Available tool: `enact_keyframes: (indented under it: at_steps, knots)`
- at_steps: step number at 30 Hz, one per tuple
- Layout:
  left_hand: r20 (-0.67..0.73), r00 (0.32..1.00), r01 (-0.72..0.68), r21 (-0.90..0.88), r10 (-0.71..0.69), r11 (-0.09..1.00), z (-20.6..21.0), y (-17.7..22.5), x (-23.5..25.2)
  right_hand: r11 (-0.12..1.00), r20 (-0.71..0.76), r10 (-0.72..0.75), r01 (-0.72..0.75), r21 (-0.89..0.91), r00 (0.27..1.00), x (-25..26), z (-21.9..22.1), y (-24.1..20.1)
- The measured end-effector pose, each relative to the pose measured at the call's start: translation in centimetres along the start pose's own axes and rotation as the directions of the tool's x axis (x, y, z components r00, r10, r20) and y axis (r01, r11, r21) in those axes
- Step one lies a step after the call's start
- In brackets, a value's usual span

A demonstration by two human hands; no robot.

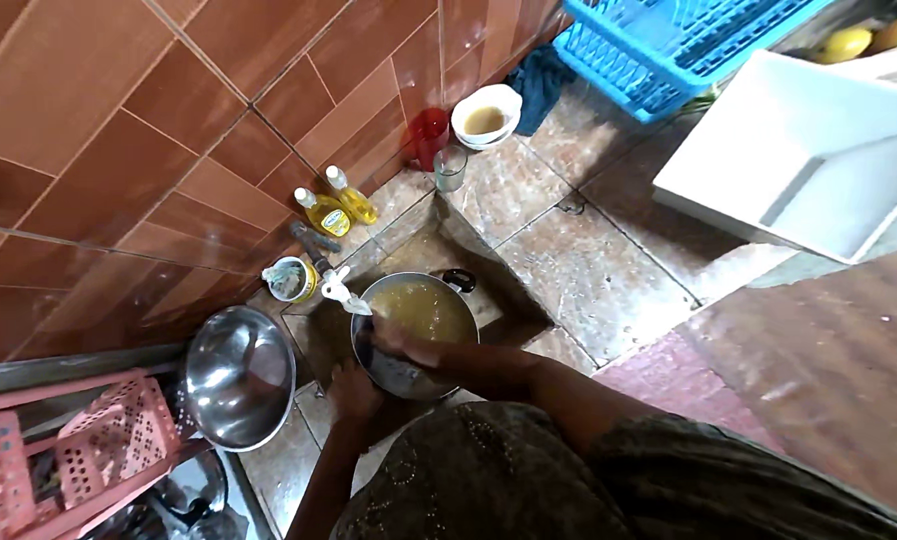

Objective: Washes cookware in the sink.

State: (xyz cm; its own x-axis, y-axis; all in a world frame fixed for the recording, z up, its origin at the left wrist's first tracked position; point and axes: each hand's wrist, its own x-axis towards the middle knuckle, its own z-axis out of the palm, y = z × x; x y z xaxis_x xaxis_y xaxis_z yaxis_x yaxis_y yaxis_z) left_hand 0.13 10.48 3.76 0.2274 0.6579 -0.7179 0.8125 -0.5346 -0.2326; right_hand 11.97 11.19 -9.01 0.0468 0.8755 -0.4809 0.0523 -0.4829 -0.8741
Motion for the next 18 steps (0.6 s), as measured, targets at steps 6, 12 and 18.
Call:
enact_keyframes:
  at_steps: [6,12,18]
  knots:
    - [-0.017,1.000,-0.006,0.050,0.007,0.999,-0.5,-0.6,-0.2,0.900,0.652,-0.105,0.350,-0.259,0.751,-7.8,-1.9,4.2]
    - [-0.040,0.999,-0.011,0.052,0.014,0.999,0.1,-0.3,-1.0,0.528,0.549,0.324,0.334,-0.781,0.771,-8.7,-8.6,6.3]
    - [0.028,1.000,0.007,-0.009,-0.007,1.000,0.0,-0.5,-0.9,0.778,0.529,0.004,0.330,-0.534,0.848,-10.2,-2.2,4.6]
